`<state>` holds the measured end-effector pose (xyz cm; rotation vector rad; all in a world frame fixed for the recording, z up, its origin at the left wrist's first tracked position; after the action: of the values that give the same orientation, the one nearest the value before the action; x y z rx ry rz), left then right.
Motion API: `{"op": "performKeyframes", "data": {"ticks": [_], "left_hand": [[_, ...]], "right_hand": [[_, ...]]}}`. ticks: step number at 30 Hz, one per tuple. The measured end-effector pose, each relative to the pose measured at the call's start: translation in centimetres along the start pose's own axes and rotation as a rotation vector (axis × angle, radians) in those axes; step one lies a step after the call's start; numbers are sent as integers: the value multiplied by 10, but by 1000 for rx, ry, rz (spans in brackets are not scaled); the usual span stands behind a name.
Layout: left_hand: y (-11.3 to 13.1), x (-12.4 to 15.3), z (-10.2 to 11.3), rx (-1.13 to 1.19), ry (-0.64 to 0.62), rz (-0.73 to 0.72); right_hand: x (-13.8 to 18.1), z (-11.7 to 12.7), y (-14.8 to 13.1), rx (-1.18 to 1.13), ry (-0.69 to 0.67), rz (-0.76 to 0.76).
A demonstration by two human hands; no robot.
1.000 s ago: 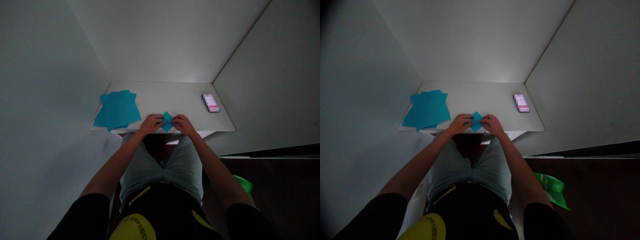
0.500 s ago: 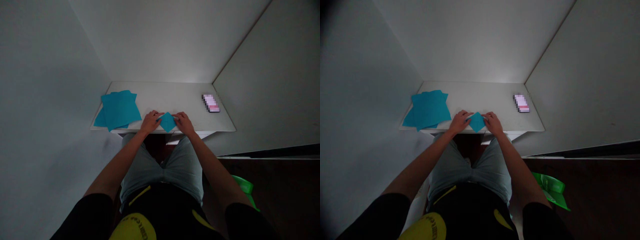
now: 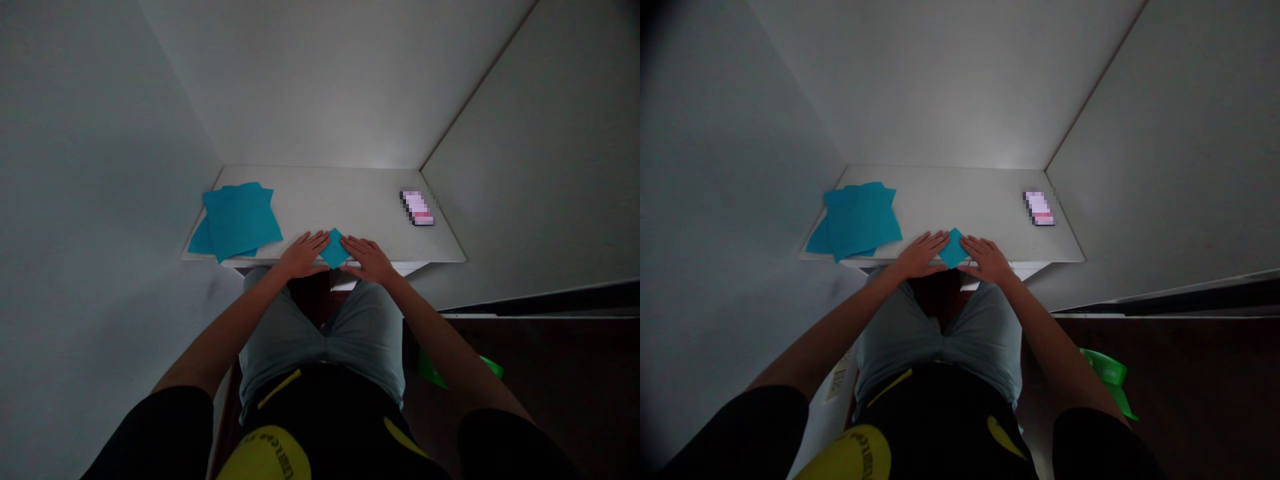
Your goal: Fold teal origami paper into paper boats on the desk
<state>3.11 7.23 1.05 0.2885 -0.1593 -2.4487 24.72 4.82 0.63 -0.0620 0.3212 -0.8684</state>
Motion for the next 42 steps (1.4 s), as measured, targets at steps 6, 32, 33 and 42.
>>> {"op": "performKeyframes", "data": {"ticks": [6, 32, 33, 42], "left_hand": [[-5, 11, -2, 223, 71, 40], [-13, -16, 9, 166, 129, 137], [-9, -13, 8, 159, 132, 120], [2, 0, 5, 145, 165, 137]], "right_hand": [[9, 3, 0, -154, 71, -64], [-37, 2, 17, -201, 100, -169], [-35, 0, 7, -182, 92, -164], [-18, -10, -23, -88, 102, -193]]}}
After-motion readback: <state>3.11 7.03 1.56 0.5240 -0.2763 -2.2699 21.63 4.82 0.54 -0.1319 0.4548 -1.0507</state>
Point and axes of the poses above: each hand's wrist, its own x-axis away from the middle knuckle, its own z-axis out of the back of the hand, y = z × x, the point moved 6 cm from there along -x, towards the middle knuckle, and after that the axes turned 1 degree about -y, right-handed, at the moved point
